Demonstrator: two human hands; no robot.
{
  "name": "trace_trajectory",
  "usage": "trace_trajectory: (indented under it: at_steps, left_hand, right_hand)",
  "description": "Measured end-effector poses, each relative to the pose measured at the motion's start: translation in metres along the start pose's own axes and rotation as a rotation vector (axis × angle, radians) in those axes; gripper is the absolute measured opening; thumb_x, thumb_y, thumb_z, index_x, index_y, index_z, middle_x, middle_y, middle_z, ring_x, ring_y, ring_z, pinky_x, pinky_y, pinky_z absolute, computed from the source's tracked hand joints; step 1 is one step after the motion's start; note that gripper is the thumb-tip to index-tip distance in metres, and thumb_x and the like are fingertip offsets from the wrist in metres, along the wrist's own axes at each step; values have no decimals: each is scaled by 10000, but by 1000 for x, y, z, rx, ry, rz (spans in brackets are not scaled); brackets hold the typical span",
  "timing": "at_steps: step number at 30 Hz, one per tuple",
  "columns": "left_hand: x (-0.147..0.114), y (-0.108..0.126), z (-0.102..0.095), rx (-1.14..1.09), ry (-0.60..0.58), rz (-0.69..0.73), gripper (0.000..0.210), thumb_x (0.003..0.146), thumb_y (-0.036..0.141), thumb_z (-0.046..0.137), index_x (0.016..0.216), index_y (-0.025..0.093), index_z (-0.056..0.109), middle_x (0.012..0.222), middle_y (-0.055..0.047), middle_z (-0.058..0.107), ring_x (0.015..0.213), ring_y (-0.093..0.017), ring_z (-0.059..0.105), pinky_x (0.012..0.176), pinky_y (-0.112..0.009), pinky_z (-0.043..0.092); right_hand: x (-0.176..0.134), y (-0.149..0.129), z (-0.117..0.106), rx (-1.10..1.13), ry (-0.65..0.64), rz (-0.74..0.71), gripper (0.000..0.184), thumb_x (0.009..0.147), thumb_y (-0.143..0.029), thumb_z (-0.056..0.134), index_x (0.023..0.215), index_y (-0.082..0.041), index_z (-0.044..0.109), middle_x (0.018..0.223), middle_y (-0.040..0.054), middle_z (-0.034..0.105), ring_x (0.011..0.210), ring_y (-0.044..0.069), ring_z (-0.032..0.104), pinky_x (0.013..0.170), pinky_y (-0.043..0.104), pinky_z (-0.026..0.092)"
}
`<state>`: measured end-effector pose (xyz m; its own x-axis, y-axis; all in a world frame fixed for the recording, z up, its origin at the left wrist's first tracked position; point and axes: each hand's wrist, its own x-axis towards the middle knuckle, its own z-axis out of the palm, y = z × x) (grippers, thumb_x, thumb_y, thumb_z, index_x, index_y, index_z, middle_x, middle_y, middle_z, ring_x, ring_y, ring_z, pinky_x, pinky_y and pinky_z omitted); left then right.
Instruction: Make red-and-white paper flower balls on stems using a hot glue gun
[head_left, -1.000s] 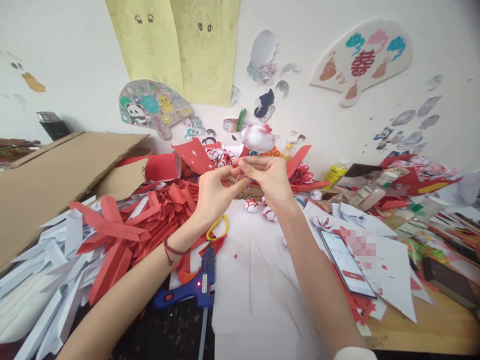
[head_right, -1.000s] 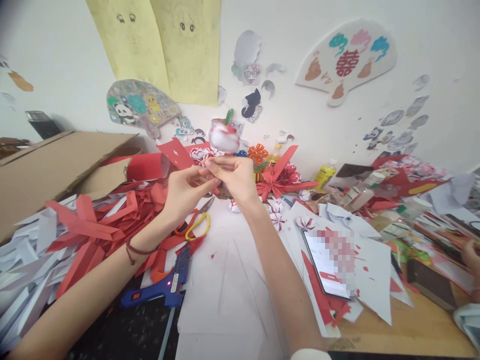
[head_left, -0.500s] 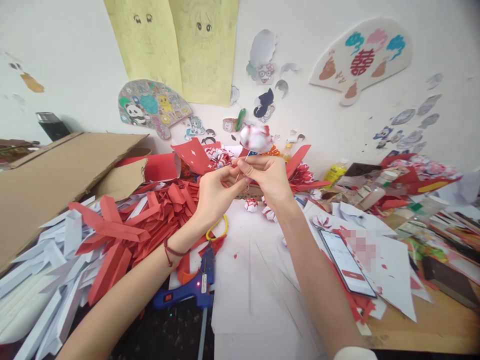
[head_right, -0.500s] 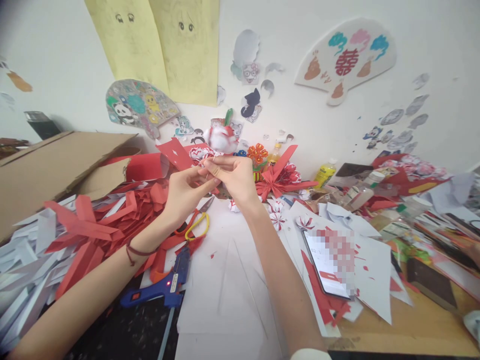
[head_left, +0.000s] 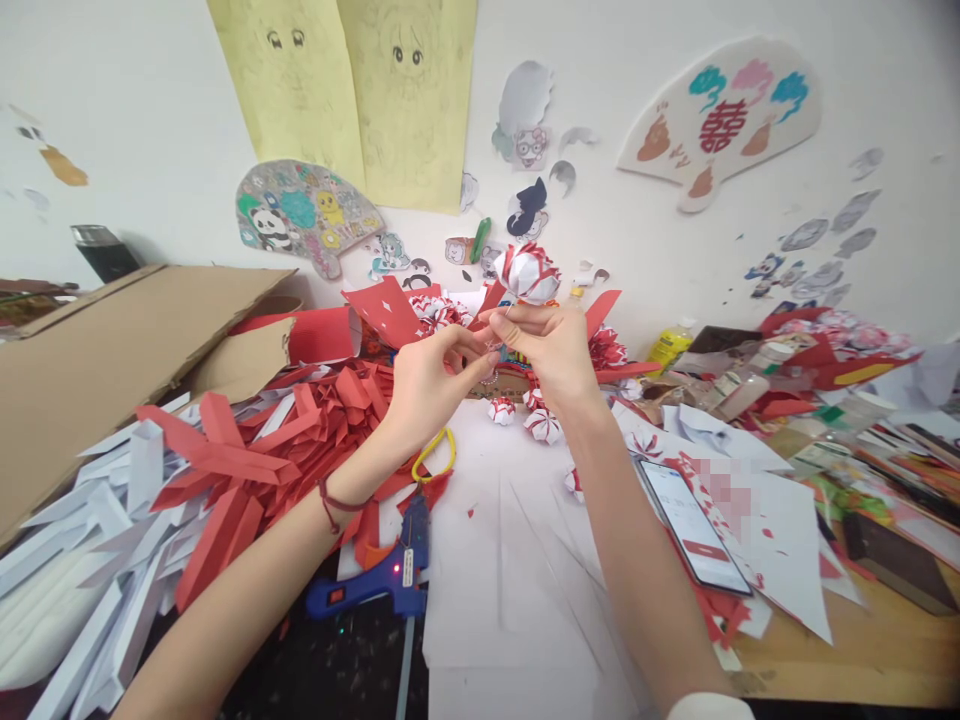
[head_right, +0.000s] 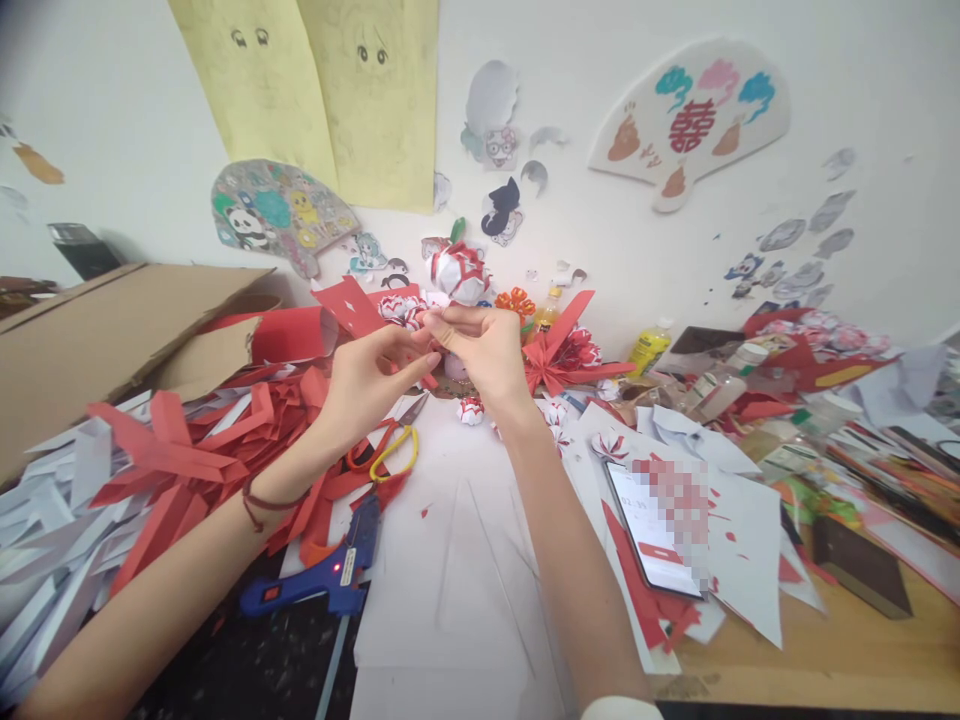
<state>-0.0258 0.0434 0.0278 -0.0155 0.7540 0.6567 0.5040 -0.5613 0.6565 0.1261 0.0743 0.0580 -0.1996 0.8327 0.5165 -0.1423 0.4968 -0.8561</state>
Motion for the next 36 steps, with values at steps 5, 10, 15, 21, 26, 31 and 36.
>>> trace_trajectory:
  at_steps: [5, 10, 15, 21, 26, 31, 36]
  left_hand:
    - [-6, 0, 4, 274, 172, 160, 101, 884, 312, 716, 852, 218, 704, 797, 7, 765, 701, -147, 657, 671, -254, 407]
    - [-8, -2, 8, 98, 174, 173, 144, 890, 266, 693, 768, 192, 714, 724, -12, 747, 650, -145, 647, 678, -259, 447]
    - [0, -4, 2, -370, -68, -57, 208, 895, 338, 669, 792, 157, 678, 707, -43, 733, 649, -167, 675, 645, -267, 518]
    - [5, -1, -2, -668, -253, -135, 375, 880, 516, 699, 852, 147, 640, 579, 38, 503, 512, -107, 536, 551, -250, 461]
    - [3, 6, 3, -641, -231, -173, 355, 938, 507, 618, 835, 172, 566, 618, 30, 530, 468, -77, 453, 502, -241, 395]
    - [1, 10, 6, -651, -191, -193, 270, 951, 418, 583, 843, 171, 559, 620, 38, 500, 469, -65, 371, 496, -239, 335]
    - [1, 13, 6, -660, -198, -198, 206, 945, 344, 554, 933, 148, 614, 607, 44, 467, 481, -68, 343, 486, -239, 272]
  right_hand:
    - [1, 0, -2, -23, 58, -41, 450, 680, -584, 856, 865, -177, 806, 802, 81, 799, 869, 242, 763, 884, 380, 596]
    - [1, 1, 0, 8, 53, -34, 480, 679, -610, 846, 872, -172, 811, 800, 85, 798, 824, 229, 754, 837, 364, 600]
    - [-1, 0, 0, 38, 14, -42, 445, 700, -581, 848, 877, -174, 816, 817, 76, 798, 767, 200, 740, 769, 322, 595]
    - [-2, -3, 3, 19, -3, -17, 441, 685, -593, 851, 847, -184, 815, 756, 62, 781, 692, 195, 715, 719, 344, 608]
    - [-1, -2, 3, 35, 21, -15, 436, 648, -573, 879, 835, -186, 809, 789, 65, 794, 767, 214, 747, 789, 354, 621]
    - [-1, -2, 2, 30, 31, -2, 507, 629, -609, 873, 867, -166, 807, 811, 86, 800, 801, 232, 754, 797, 368, 625]
    - [-1, -2, 2, 41, 27, 7, 507, 631, -593, 880, 876, -156, 808, 817, 90, 801, 759, 217, 744, 754, 350, 626]
